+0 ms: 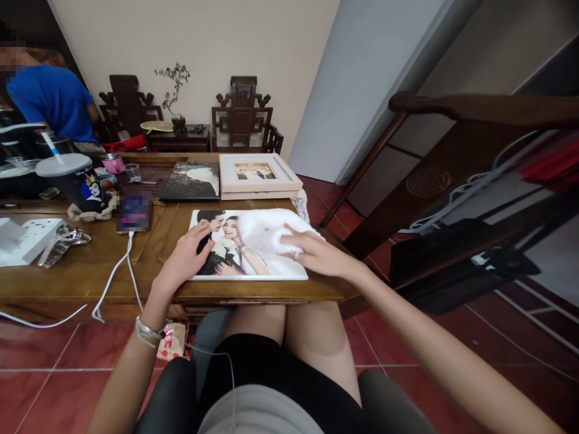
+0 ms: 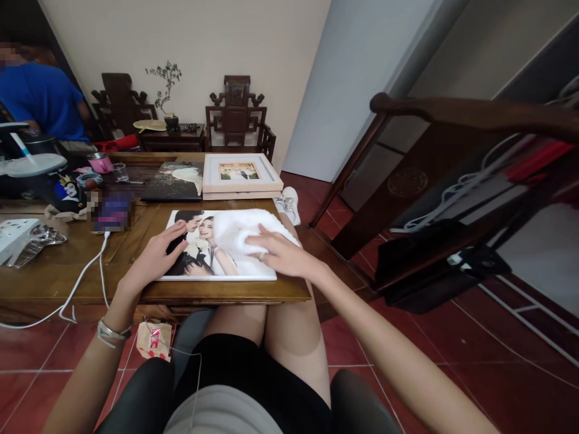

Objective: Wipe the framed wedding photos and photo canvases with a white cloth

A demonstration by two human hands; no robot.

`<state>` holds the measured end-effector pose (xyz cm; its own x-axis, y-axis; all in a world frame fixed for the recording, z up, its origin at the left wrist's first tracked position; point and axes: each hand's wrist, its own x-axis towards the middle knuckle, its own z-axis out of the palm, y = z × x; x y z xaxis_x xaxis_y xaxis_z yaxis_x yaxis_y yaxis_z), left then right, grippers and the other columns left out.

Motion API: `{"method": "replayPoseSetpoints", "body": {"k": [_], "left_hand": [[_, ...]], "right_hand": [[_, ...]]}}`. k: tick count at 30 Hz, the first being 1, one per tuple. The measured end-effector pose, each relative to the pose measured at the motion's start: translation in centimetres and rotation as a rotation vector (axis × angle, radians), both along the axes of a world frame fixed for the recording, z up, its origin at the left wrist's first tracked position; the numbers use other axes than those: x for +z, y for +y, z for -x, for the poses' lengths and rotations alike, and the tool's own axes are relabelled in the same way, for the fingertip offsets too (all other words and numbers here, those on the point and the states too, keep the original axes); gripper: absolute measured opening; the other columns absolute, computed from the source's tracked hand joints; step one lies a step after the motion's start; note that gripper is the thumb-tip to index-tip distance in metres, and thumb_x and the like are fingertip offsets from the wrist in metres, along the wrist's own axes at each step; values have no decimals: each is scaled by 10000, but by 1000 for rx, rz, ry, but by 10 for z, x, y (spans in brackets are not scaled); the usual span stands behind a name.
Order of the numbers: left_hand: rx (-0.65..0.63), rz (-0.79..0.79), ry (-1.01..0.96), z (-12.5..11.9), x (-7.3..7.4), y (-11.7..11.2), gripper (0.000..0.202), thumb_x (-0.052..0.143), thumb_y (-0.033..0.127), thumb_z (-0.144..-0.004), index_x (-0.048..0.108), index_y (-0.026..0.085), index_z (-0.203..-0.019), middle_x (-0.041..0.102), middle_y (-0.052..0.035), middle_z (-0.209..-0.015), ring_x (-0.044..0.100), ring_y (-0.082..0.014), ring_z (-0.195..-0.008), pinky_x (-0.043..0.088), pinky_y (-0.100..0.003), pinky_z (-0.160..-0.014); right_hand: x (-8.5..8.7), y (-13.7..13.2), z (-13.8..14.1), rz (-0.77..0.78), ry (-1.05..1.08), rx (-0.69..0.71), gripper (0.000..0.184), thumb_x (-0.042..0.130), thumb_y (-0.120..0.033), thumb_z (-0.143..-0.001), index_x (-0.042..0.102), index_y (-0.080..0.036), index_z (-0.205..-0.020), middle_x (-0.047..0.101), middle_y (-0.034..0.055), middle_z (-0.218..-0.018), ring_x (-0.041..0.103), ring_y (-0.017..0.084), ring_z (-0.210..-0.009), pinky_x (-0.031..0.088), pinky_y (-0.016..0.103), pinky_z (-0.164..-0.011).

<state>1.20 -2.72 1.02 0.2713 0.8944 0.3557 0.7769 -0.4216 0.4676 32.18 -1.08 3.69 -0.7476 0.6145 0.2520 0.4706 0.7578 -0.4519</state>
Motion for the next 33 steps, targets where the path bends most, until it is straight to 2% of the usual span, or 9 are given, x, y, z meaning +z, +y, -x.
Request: {"method": "replayPoseSetpoints", "body": {"k": [5,9,12,15,19,22,25,29,33], "left_hand": [[-3,-3,-16,1,0,-1,480,437,379,-958,572,107,-1330,509,-147,-1460,422,-240,-1401,303,-422,-1187],[10,-7,-41,0,1,-2,467,452,367,-949,591,100,-1307,522,-150,-1446,446,-233,-1385,317,-413,-1182],[23,-4,-56,-1,0,-3,451,452,358,-949,597,119,-1302,530,-136,-1442,447,-227,-1384,319,-411,-1181],[26,-2,-60,-2,-2,-3,445,452,347,-946,595,118,-1301,520,-139,-1449,438,-224,-1391,309,-413,-1186],[31,-3,-65,-1,-4,-1,437,453,345,-943,599,120,-1288,520,-148,-1448,443,-235,-1387,317,-431,-1181],[25,-1,-58,-1,-4,-1,426,443,341,-947,595,140,-1290,519,-136,-1454,440,-243,-1389,319,-440,-1177],[23,8,-45,-1,-4,-2,438,434,342,-951,586,120,-1297,507,-153,-1460,431,-254,-1395,313,-439,-1178],[21,8,-30,-1,-3,-2,454,434,348,-951,576,101,-1304,505,-167,-1458,429,-250,-1396,304,-429,-1182],[19,5,-25,0,-2,-2,476,436,364,-951,552,99,-1330,505,-166,-1459,433,-254,-1393,304,-435,-1180]], "right_hand": [[-6,64,12,15,101,-85,19,447,-226,-747,464,-224,-737,492,-10,-701,522,196,-738,470,419,-887],[-5,80,18,12,135,-163,138,466,-296,-803,418,-230,-692,466,-20,-667,492,187,-713,468,413,-890],[-6,67,18,-12,131,-141,82,457,-250,-796,446,-230,-718,463,-47,-622,484,169,-638,368,492,-1061],[-8,37,12,-38,79,-102,78,449,-182,-763,508,-231,-778,521,-47,-636,528,180,-625,285,520,-1141],[-10,-18,1,-68,-5,-94,229,434,-125,-755,592,-223,-889,699,43,-894,658,271,-951,281,550,-1152],[-5,-56,-4,-81,-57,-85,297,414,-103,-762,617,-220,-945,669,96,-1240,559,309,-1251,319,553,-1132],[3,-78,-7,-66,-119,-39,302,400,-77,-759,618,-230,-902,635,77,-1323,462,296,-1359,343,522,-1129],[8,-70,-8,-24,-147,-32,254,409,-104,-774,603,-237,-872,693,67,-1197,547,286,-1268,343,495,-1134],[3,-26,-3,-24,-82,-36,224,431,-148,-768,596,-230,-895,697,24,-876,664,242,-916,316,484,-1141]]}}
